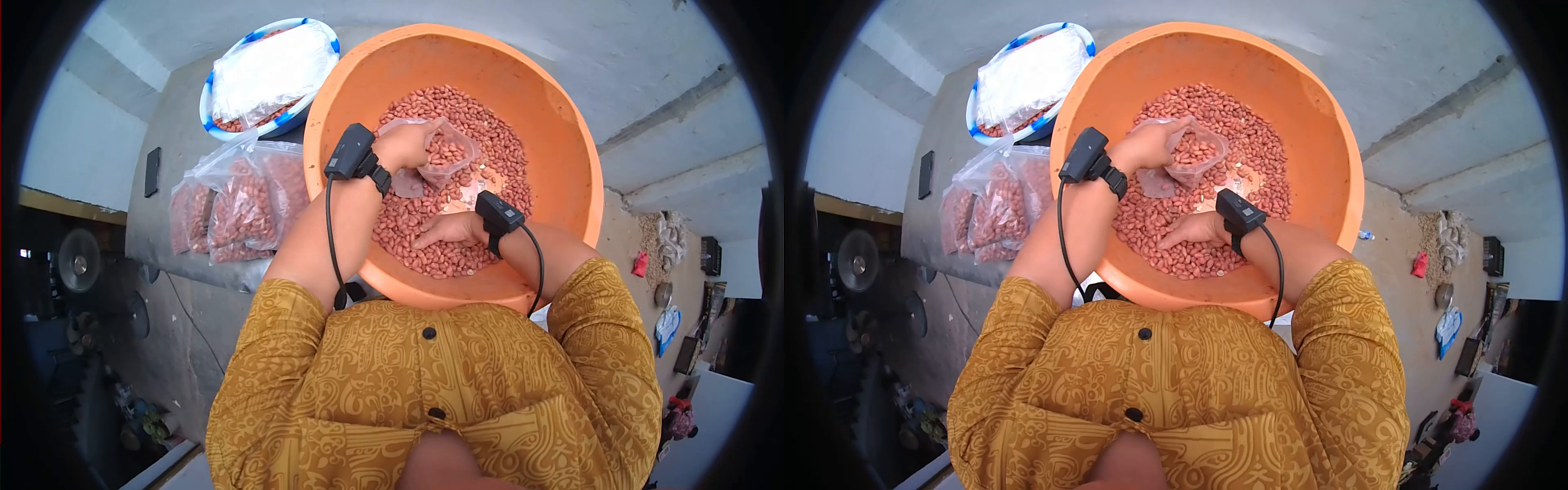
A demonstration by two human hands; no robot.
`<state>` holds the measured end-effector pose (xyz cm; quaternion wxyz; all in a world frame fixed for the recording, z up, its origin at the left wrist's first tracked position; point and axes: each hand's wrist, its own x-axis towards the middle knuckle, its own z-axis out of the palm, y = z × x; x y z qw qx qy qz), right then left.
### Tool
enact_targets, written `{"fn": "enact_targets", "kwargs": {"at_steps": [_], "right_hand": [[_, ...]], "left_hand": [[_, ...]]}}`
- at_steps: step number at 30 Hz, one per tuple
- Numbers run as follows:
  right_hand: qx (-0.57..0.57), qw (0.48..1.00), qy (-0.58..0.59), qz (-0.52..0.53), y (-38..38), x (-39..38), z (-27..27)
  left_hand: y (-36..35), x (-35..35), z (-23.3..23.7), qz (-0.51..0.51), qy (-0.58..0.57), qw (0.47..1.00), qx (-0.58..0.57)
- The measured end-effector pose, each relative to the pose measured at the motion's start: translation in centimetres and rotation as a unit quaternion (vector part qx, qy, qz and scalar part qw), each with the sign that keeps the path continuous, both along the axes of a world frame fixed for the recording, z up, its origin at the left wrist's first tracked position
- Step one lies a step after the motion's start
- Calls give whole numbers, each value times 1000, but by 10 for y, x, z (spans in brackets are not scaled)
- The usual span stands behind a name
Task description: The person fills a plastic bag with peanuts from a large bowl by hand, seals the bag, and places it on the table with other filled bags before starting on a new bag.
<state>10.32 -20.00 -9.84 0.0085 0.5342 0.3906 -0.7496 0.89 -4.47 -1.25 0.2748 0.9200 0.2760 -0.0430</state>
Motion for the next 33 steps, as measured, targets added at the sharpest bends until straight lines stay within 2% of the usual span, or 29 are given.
{"fn": "enact_targets", "kwargs": {"at_steps": [1, 2, 5, 7, 9, 11, 12, 15, 16, 18, 22, 25, 28, 30, 31, 33], "right_hand": [[-20, 1000, 13, 12, 0, -11, 17], [-40, 998, -28, -29, -5, -13, 42], [-25, 994, 94, -54, -5, -2, 13], [-39, 958, 246, -145, -1, -2, 40], [-45, 889, 402, -216, 9, 2, 54], [44, 865, 441, -234, 21, 20, 73], [48, 834, 461, -299, 25, 27, 78], [186, 791, 375, -447, 34, 37, 96], [201, 785, 342, -476, 37, 41, 96], [230, 768, 274, -531, 39, 49, 94], [297, 769, 161, -543, 37, 54, 105], [332, 761, -73, -553, 44, 86, 77], [261, 831, -205, -446, 44, 120, 44], [289, 874, -330, -209, 37, 113, 32], [295, 871, -384, -83, 31, 103, 28], [301, 897, -322, 12, 22, 75, 4]], "left_hand": [[1, 1, -2, 1, 1, 1000, -1], [3, 1, -5, 3, 2, 1000, -1], [5, 0, -6, 8, -7, 1000, -14], [7, 0, -10, 2, -14, 1000, -14], [8, -1, -10, 1, -11, 1000, -22], [7, -2, -5, 4, -1, 999, -39], [13, 1, -27, 4, -41, 999, -20], [8, 1, -18, 4, -46, 999, -19], [6, 0, -17, -3, -65, 997, -40], [0, 1, -4, 16, -14, 999, -36], [1, 2, -6, 22, 3, 999, -37], [3, 2, -11, 17, 1, 1000, -18], [3, 1, -8, 16, 2, 1000, -27], [4, 1, -10, 12, 1, 1000, -21], [5, 1, -11, 11, 0, 1000, -17], [5, 1, -13, 8, 2, 1000, -4]]}}
